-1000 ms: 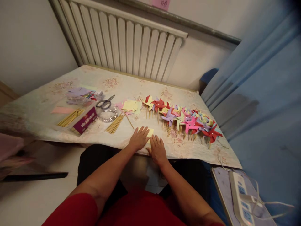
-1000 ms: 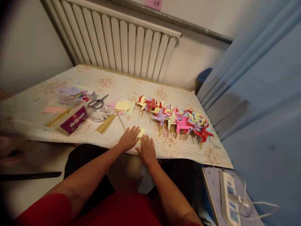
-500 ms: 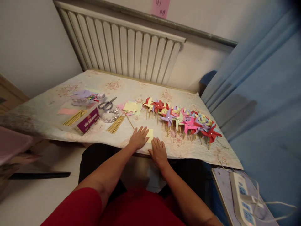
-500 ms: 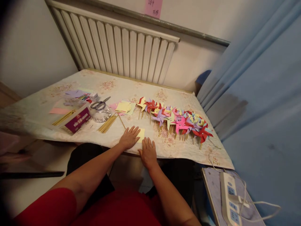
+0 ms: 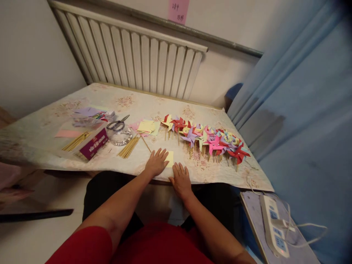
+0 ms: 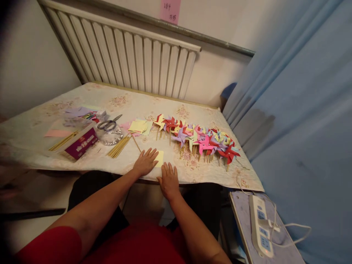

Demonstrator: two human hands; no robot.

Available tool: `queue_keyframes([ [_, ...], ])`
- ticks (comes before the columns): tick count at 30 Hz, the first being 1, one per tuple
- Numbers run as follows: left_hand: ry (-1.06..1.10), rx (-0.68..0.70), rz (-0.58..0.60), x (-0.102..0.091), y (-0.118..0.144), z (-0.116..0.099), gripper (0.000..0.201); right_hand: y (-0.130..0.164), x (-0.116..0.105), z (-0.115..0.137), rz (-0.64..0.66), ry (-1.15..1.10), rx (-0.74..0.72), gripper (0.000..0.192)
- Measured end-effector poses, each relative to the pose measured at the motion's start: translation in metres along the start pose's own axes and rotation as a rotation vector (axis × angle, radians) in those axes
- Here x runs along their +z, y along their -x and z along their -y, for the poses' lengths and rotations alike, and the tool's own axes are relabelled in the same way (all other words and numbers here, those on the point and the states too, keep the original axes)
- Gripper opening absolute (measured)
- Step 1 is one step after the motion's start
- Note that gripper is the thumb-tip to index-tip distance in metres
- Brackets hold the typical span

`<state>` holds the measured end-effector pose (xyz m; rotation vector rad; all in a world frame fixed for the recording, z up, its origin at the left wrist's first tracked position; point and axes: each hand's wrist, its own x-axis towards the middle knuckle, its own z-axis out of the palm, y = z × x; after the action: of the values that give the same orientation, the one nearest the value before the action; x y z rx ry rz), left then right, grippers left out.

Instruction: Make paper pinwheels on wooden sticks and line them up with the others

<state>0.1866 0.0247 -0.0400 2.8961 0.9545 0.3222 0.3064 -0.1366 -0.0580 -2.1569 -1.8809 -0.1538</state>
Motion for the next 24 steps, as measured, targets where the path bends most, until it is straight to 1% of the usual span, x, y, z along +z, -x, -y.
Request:
queue_keyframes([
  [6,-0.03,-0.007,0.018,0.003,-0.002,0.001,0.055,0.004,0.0,-0.001,0.004,-0.011,0.013,0.055],
  [11,-0.034,-0.005,0.006,0.005,-0.001,0.001,0.055,0.009,0.0,-0.002,-0.012,-0.04,0.0,0.052],
  [16,-0.028,0.003,-0.012,0.005,0.0,0.001,0.056,0.01,-0.004,-0.008,-0.055,-0.118,0.005,0.042],
  [18,-0.024,0.007,-0.017,0.005,0.0,0.001,0.056,0.003,-0.007,-0.011,-0.091,-0.162,0.045,0.038],
  [20,-0.024,0.008,-0.02,0.004,0.0,0.001,0.056,-0.01,-0.011,-0.014,-0.124,-0.191,0.074,0.039],
  [24,-0.02,0.008,-0.024,0.002,0.0,0.0,0.055,-0.041,-0.016,-0.014,-0.076,-0.21,-0.018,0.042],
])
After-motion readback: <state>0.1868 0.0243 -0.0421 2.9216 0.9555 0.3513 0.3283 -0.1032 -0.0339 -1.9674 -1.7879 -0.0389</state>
